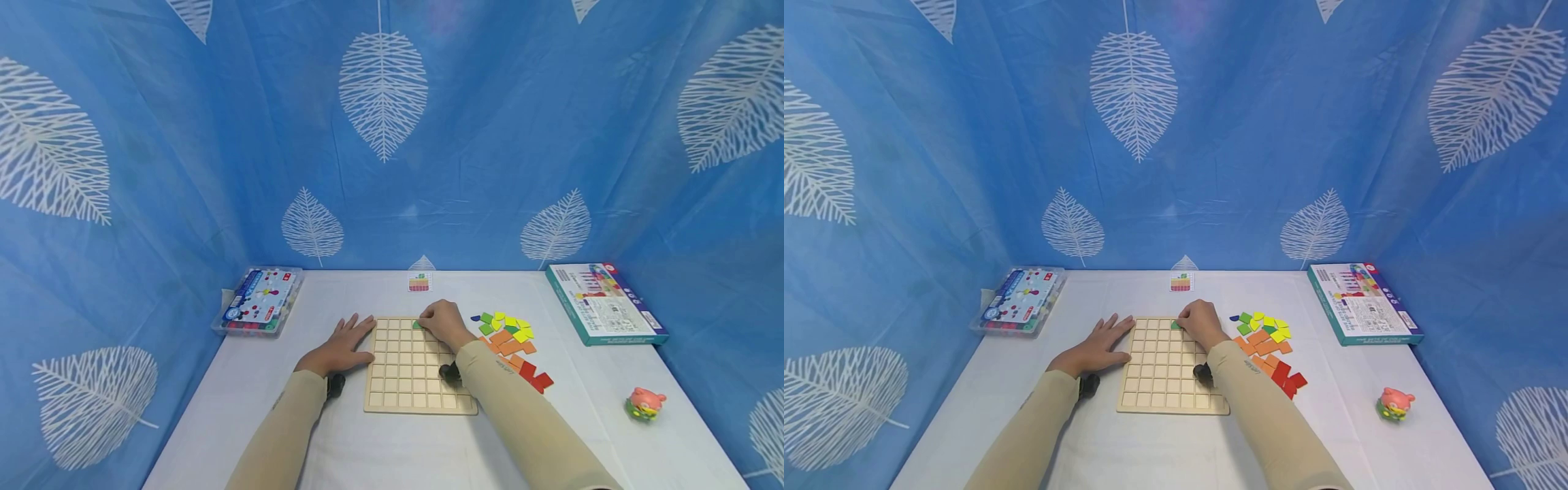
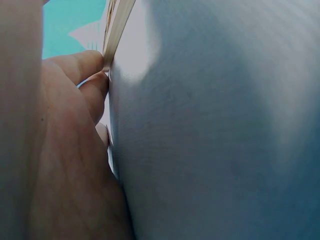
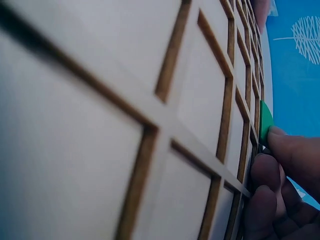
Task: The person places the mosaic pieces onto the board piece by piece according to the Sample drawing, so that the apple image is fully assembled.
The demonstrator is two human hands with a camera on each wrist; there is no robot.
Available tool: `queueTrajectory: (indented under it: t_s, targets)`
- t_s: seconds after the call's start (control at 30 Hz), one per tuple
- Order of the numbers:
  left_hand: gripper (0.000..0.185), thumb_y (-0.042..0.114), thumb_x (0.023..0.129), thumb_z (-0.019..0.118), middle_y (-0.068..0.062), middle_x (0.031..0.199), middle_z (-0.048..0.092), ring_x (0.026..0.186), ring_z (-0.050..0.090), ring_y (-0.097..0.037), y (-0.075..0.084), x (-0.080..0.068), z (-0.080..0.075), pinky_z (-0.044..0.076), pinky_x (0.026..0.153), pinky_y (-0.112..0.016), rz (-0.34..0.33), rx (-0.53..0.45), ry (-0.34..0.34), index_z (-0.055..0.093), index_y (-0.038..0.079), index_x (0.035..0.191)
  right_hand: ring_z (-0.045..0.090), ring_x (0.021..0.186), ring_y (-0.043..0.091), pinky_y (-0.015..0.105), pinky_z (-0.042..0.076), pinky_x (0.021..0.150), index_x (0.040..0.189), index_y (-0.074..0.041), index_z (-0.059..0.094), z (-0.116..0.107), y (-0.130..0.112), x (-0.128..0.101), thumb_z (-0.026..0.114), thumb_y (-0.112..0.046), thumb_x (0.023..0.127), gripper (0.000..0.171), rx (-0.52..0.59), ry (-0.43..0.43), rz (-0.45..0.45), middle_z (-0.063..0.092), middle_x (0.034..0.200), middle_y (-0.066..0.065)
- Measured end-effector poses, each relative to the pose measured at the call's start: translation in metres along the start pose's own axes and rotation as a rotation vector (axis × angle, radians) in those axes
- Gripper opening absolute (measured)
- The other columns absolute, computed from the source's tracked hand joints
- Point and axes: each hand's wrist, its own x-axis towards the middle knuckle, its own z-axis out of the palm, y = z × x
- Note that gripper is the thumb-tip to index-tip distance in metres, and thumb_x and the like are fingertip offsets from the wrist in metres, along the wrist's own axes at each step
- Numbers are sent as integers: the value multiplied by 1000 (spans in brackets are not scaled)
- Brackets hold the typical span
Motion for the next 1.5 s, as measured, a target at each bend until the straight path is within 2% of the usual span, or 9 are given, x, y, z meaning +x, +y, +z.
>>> queueTrajectory:
  t_s: [0.1,0.47,0.73,0.87,1.07,1.2,1.5]
  targets:
    - [87,49,94,65,4,172,24,160,3,-24,-1,1,0,-2,127,-46,-3,13,-7,30,21,169,70,97,28,49,56,94,96,-7,84,0,0,0,80,-15,95,8,-2,6,0,76,90,1]
    - [85,46,96,65,0,172,26,160,5,-29,-2,2,0,-1,126,-50,47,-2,8,32,16,168,68,87,24,47,58,86,90,-9,84,-1,-2,-5,82,-14,93,6,-7,21,5,73,81,-3]
    - [86,47,96,65,2,172,25,160,4,-27,-1,2,0,-1,127,-49,41,3,2,31,18,168,68,93,26,48,57,90,91,-11,84,-2,0,-5,82,-16,93,6,18,20,17,73,83,-3]
    - [86,48,96,64,2,173,24,160,3,-26,0,2,-2,-2,127,-48,35,6,-4,30,19,169,68,97,28,48,57,90,95,-9,84,-3,0,-8,82,-15,93,7,38,29,14,74,88,-1]
    - [85,46,96,65,0,172,26,160,5,-29,-3,2,-2,-2,126,-50,46,-2,6,31,16,168,69,93,24,45,58,84,109,-3,81,-2,1,-10,82,-17,94,21,74,34,10,74,93,2]
    - [85,47,95,65,0,172,26,160,5,-29,-4,1,0,-2,126,-50,43,-7,6,32,16,168,68,91,22,44,58,85,110,-4,81,-2,2,-12,83,-20,94,23,96,22,36,73,92,0]
    - [85,49,97,64,0,172,25,160,5,-28,-4,1,0,-1,126,-50,36,-3,5,31,17,168,65,86,19,45,57,82,114,-3,80,-5,3,-15,82,-19,94,26,115,5,17,70,90,-1]
